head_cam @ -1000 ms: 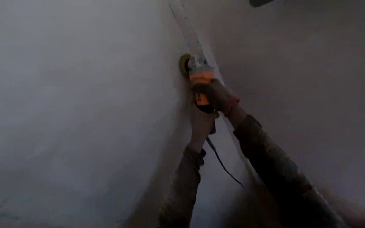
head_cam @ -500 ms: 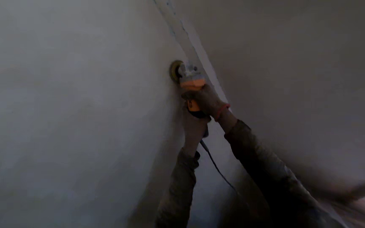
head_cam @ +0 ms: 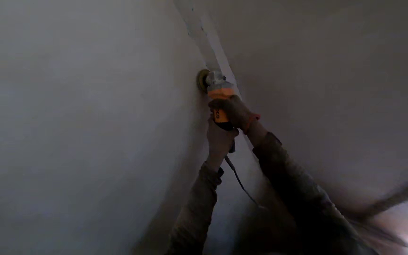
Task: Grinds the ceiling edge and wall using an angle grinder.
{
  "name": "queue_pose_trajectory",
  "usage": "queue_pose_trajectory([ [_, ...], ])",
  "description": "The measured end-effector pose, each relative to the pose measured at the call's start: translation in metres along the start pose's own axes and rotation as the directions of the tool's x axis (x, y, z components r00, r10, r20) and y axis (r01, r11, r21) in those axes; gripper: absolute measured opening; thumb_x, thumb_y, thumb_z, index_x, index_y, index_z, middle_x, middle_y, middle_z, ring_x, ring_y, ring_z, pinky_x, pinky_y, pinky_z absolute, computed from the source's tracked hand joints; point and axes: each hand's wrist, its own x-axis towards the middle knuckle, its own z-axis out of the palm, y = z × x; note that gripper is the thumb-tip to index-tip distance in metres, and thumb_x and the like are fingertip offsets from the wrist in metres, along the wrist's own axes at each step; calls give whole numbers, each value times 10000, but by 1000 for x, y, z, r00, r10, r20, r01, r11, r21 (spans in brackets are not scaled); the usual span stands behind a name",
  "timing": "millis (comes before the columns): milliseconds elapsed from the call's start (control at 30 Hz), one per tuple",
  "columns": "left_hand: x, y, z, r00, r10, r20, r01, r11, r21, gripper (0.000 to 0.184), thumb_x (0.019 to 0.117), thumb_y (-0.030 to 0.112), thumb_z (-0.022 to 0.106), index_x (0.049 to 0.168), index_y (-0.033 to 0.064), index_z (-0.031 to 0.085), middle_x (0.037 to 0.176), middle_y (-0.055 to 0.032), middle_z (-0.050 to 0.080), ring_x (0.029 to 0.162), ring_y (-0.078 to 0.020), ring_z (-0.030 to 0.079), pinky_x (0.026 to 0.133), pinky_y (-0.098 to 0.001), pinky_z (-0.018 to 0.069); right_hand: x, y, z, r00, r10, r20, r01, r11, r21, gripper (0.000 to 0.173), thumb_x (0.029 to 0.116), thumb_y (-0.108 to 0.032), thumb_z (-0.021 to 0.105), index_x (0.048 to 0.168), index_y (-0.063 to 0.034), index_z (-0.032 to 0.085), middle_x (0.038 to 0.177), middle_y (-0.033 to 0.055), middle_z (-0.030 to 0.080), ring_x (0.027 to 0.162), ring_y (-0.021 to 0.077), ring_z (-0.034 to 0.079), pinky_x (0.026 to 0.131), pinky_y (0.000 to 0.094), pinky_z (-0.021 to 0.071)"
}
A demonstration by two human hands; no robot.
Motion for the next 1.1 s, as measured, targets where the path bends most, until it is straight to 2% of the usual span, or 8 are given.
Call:
queue_pose_trajectory([
  [100,17,29,-16,986,94,-135,-95,996,4,892,706,162,926,1433,20,430,1094,-192,663,942,-285,674,808,-472,585,31,-53,18,991,-130,38,129,991,23,414,884,-244,776,1206,-24,637,965,120,716,799,210,711,704,388,621],
  [267,25,57,-48,940,247,-237,-264,964,-44,837,765,215,891,1455,97,432,1113,-197,658,888,-339,659,682,-517,572,53,-117,38,967,-244,74,249,965,-79,550,846,-292,823,1272,-42,582,1009,117,707,834,203,713,731,392,626],
  [367,20,48,-42,961,182,-207,-196,979,-49,807,739,205,896,1406,81,460,1017,-185,660,790,-313,656,607,-488,570,48,-99,37,981,-188,53,187,982,24,535,809,-259,834,1239,-35,607,973,135,709,792,227,713,684,408,629],
  [467,17,18,-20,986,97,-132,-102,994,-33,903,665,151,931,1423,69,446,1029,-170,669,855,-278,678,700,-472,598,28,-53,25,994,-110,17,109,992,63,485,865,-241,786,1269,-51,597,984,133,704,792,234,710,680,410,628],
  [600,-16,-19,-3,998,-14,-54,13,1000,-18,964,687,158,912,1484,33,384,1156,-186,659,1011,-264,679,874,-442,586,-17,7,15,997,29,-65,-38,988,-151,543,819,-420,813,1224,-112,624,916,95,686,728,202,662,602,391,563],
  [833,-58,-67,14,963,52,-265,-115,967,-227,908,638,82,898,1402,-51,427,1104,-149,664,966,-152,677,860,-323,592,-35,21,36,987,-46,153,99,930,-353,516,754,-395,870,1124,-105,658,964,35,704,887,135,695,810,377,600],
  [967,-36,-51,-11,983,78,-169,-89,994,-61,847,680,119,885,1384,-68,453,1129,-182,649,1009,-204,653,888,-361,568,-22,18,41,1000,-21,-18,15,966,-257,489,855,-319,836,1201,-54,616,949,98,688,828,194,682,738,408,590],
  [1100,-46,-57,-23,979,60,-196,-81,992,-99,774,658,87,874,1319,-43,495,1051,-139,651,940,-166,655,829,-329,576,-29,22,57,997,-51,-56,41,985,-165,464,802,-314,867,1127,-70,643,863,91,701,728,199,693,631,401,596],
])
